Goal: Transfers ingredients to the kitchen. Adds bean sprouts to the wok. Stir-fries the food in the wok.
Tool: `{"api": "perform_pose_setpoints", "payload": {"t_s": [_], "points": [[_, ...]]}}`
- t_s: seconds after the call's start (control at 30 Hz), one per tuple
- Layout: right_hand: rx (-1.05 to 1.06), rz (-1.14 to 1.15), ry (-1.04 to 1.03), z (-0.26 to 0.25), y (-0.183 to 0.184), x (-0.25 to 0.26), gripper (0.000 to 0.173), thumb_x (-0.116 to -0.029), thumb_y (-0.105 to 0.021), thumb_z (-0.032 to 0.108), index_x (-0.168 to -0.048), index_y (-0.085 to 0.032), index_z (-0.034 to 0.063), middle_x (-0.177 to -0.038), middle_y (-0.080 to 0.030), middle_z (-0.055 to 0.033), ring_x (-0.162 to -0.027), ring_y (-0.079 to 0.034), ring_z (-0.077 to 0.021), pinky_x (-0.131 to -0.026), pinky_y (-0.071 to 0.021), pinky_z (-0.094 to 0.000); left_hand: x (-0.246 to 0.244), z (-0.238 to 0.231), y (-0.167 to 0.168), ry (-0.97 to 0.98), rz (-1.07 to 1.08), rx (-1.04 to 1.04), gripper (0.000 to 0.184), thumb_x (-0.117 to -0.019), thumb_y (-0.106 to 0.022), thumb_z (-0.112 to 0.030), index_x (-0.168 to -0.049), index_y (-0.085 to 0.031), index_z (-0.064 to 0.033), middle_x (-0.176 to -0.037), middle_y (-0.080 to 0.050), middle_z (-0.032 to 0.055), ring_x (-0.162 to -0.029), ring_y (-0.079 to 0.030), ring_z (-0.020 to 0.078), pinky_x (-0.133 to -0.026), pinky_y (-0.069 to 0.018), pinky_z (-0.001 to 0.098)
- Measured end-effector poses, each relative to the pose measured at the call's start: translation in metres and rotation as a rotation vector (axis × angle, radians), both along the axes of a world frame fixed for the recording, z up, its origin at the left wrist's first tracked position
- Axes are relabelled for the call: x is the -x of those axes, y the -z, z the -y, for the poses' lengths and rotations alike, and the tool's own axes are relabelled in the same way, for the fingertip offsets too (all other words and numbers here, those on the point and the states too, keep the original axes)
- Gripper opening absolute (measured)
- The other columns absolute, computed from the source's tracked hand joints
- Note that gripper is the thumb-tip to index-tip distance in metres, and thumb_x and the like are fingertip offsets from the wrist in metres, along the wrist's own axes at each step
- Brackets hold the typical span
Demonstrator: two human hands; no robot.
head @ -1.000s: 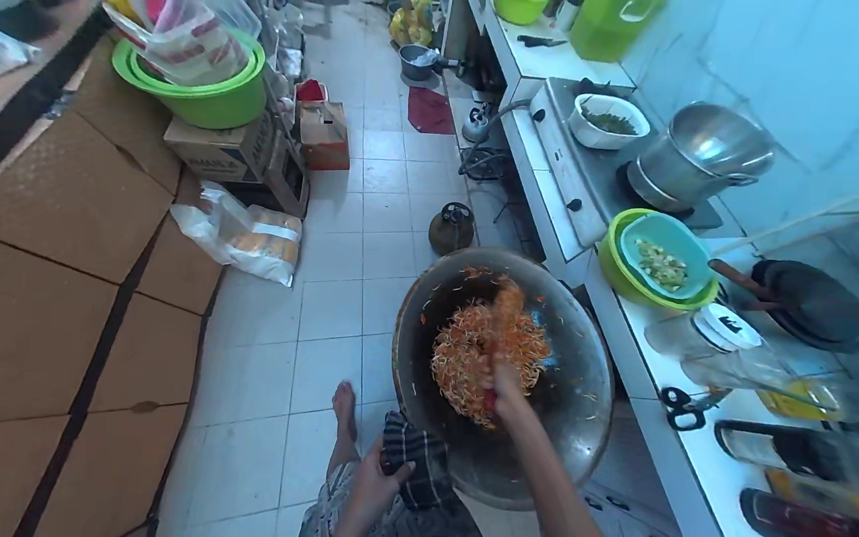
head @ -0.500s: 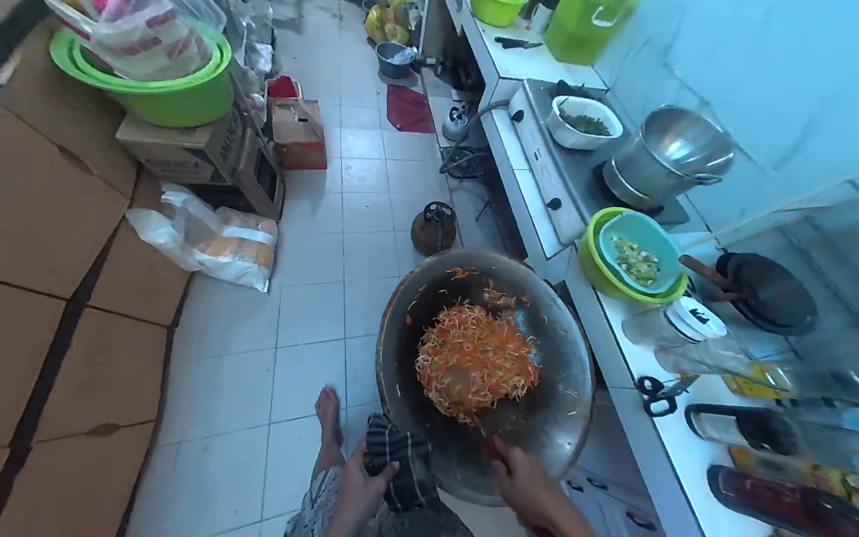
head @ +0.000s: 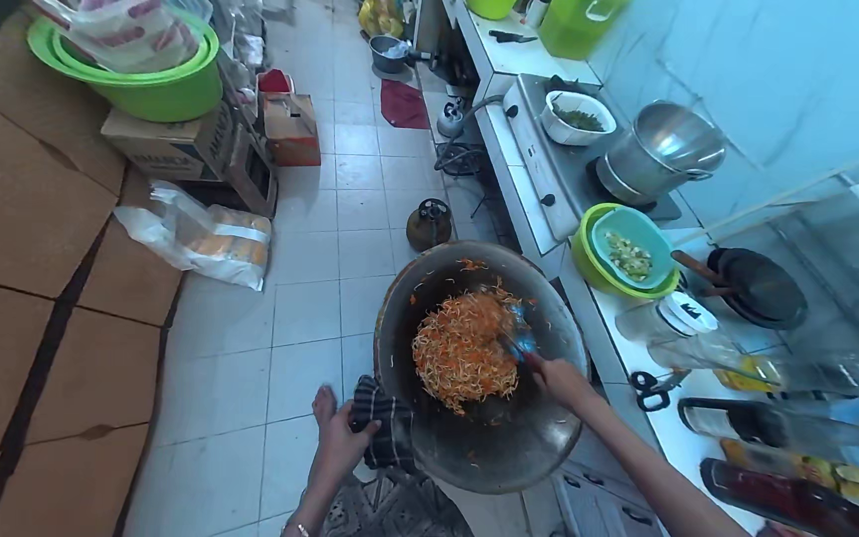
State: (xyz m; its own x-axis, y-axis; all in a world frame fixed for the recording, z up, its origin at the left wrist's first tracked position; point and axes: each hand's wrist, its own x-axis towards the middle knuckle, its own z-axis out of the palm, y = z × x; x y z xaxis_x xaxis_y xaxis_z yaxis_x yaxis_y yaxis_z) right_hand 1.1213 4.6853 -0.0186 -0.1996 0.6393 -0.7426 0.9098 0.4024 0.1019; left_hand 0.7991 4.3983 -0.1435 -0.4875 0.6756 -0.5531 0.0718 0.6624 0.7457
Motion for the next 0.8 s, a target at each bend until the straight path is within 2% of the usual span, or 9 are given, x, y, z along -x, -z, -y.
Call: {"api": "perform_pose_setpoints", "payload": {"t_s": [0.1,0.17,0.23,0.3,0.4,0.47,0.57,0.7,0.8], "points": [[-0.007,-0.002,-0.153,0.011,-0.03,-0.008,0.057,-0.1059,-0.049,0.032,-0.161,-0.034,0.0341,-0.112,-0.071,-0.0244,-0.108,-0.067,-0.0465,-0.091,-0.0519,-0.0646,0.006,0.0,0.005,0.0,-0.023,-0.01,0.063,-0.076,-0.084,-0.029,-0.131,-0.065,-0.0051,-0.128,-0.068,0.0161,-0.118,-0.066,0.0295,-0.1,-0.0543,0.0503],[0.033,0.031,-0.114,0.016,-0.063,-0.035,0.058,-0.1057,-0.052,0.035,-0.161,-0.035,0.0381,-0.116,-0.071,-0.0242,-0.11,-0.066,-0.0467,-0.094,-0.05,-0.0664,0.004,0.002,0.009,0.006,-0.032,0.013,0.062,-0.0765,-0.084,-0.032,-0.13,-0.066,-0.0059,-0.123,-0.071,0.0143,-0.116,-0.067,0.0283,-0.1,-0.0547,0.0504],[0.103,0.108,-0.002,0.018,-0.083,-0.064,0.055,-0.1062,-0.054,0.039,-0.159,-0.042,0.0281,-0.12,-0.069,-0.0255,-0.108,-0.068,-0.046,-0.094,-0.0519,-0.066,0.003,0.001,0.01,0.022,-0.052,0.047,0.061,-0.0756,-0.083,-0.035,-0.128,-0.067,-0.008,-0.117,-0.073,0.0113,-0.114,-0.068,0.0265,-0.099,-0.0548,0.0509],[0.128,0.199,0.133,0.021,-0.08,-0.078,0.042,-0.1037,-0.058,0.033,-0.138,-0.062,0.0105,-0.118,-0.069,-0.0267,-0.107,-0.068,-0.0464,-0.092,-0.0523,-0.0667,0.004,-0.003,0.005,0.041,-0.055,0.068,0.058,-0.0768,-0.083,-0.034,-0.127,-0.068,-0.0086,-0.112,-0.075,0.0093,-0.108,-0.071,0.0243,-0.097,-0.056,0.051],[0.161,0.188,0.197,0.03,-0.044,-0.053,0.041,-0.1032,-0.058,0.033,-0.125,-0.066,-0.0009,-0.124,-0.067,-0.0279,-0.12,-0.063,-0.0451,-0.1,-0.0481,-0.0657,0.006,-0.005,-0.001,0.039,-0.03,0.065,0.058,-0.0791,-0.083,-0.029,-0.13,-0.065,-0.0068,-0.109,-0.075,0.0094,-0.105,-0.072,0.023,-0.097,-0.0565,0.049],[0.131,-0.01,0.177,0.044,-0.007,-0.028,0.042,-0.1056,-0.053,0.034,-0.134,-0.064,0.0056,-0.125,-0.067,-0.0262,-0.121,-0.063,-0.0435,-0.103,-0.0477,-0.063,0.005,-0.005,0.002,0.047,-0.046,0.068,0.063,-0.0779,-0.083,-0.031,-0.132,-0.064,-0.0062,-0.111,-0.075,0.0107,-0.109,-0.071,0.0256,-0.099,-0.0546,0.051],[-0.013,-0.142,0.123,0.081,0.021,-0.011,0.05,-0.1071,-0.048,0.036,-0.155,-0.047,0.0232,-0.111,-0.072,-0.0234,-0.106,-0.069,-0.0437,-0.094,-0.053,-0.0618,0.008,-0.005,0.002,0.04,-0.034,0.031,0.063,-0.0767,-0.084,-0.031,-0.131,-0.064,-0.0055,-0.113,-0.074,0.0121,-0.11,-0.07,0.0275,-0.1,-0.0539,0.0517],[-0.123,-0.068,0.025,0.1,-0.031,-0.055,0.055,-0.1033,-0.053,0.032,-0.155,-0.042,0.0474,-0.106,-0.075,-0.018,-0.096,-0.072,-0.0423,-0.082,-0.0547,-0.0643,0.009,-0.002,0.004,0.037,-0.017,0.04,0.063,-0.077,-0.083,-0.032,-0.132,-0.064,-0.0076,-0.111,-0.075,0.0089,-0.107,-0.071,0.0227,-0.097,-0.0567,0.0476],[-0.06,0.055,0.062,0.073,-0.076,-0.088,0.047,-0.0996,-0.06,0.032,-0.146,-0.059,0.0378,-0.113,-0.074,-0.0196,-0.104,-0.07,-0.0446,-0.086,-0.0529,-0.0675,0.008,-0.002,0.006,0.04,-0.03,0.043,0.064,-0.0765,-0.084,-0.031,-0.132,-0.064,-0.0064,-0.113,-0.074,0.0109,-0.109,-0.071,0.0246,-0.098,-0.0558,0.049]]}}
